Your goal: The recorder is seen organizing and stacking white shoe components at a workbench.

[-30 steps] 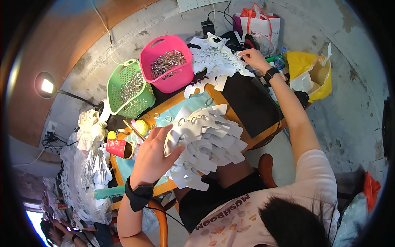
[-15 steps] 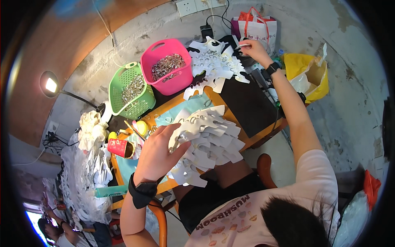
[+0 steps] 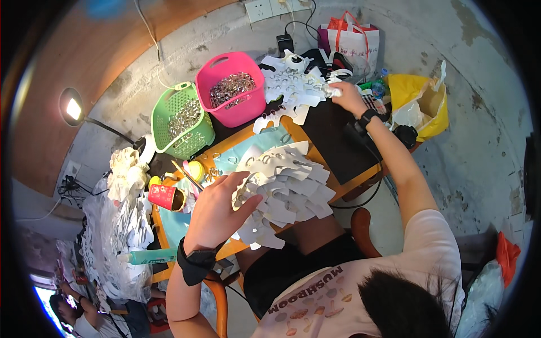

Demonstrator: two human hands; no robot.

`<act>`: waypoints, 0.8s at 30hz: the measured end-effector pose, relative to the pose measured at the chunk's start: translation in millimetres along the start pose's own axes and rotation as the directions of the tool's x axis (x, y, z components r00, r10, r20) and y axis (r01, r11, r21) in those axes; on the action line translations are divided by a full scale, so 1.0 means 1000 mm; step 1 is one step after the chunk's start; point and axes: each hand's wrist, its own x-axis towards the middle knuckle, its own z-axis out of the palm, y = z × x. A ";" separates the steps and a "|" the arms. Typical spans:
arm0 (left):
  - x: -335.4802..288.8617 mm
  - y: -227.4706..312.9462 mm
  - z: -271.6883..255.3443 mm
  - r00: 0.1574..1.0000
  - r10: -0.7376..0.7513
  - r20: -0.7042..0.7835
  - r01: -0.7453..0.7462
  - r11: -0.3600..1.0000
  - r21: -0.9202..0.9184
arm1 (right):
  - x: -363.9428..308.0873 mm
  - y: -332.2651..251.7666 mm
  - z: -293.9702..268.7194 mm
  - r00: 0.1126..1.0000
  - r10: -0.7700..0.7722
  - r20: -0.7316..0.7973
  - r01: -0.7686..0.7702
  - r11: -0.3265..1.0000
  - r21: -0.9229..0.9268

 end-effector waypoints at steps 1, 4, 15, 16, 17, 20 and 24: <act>0.001 0.000 -0.001 1.000 0.005 -0.013 -0.005 1.000 0.004 | 0.010 0.003 -0.009 0.998 0.046 -0.042 -0.044 0.998 0.051; 0.002 -0.006 0.000 0.997 -0.008 -0.078 0.007 1.000 -0.016 | 0.030 -0.036 -0.038 0.992 0.092 -0.090 -0.030 0.845 0.534; 0.028 -0.006 -0.005 0.965 -0.196 0.171 0.225 0.300 -0.927 | -0.079 -0.285 -0.082 0.947 -0.319 0.041 0.294 0.910 0.292; 0.030 -0.006 -0.005 0.962 -0.168 0.214 0.246 0.202 -0.948 | -0.091 -0.295 -0.078 0.887 -0.398 0.234 0.287 0.873 0.395; 0.028 -0.019 -0.006 0.953 -0.151 0.264 0.288 0.173 -0.942 | -0.099 -0.305 -0.077 0.778 -0.483 0.401 0.261 0.830 0.493; 0.021 -0.039 0.008 0.983 -0.097 0.159 0.184 0.651 -0.737 | -0.112 -0.304 -0.081 0.706 -0.571 0.419 0.217 0.738 0.639; 0.002 -0.051 0.005 0.967 -0.193 0.166 0.252 0.648 -0.719 | -0.072 -0.277 -0.076 0.809 -0.416 0.416 0.219 0.869 0.443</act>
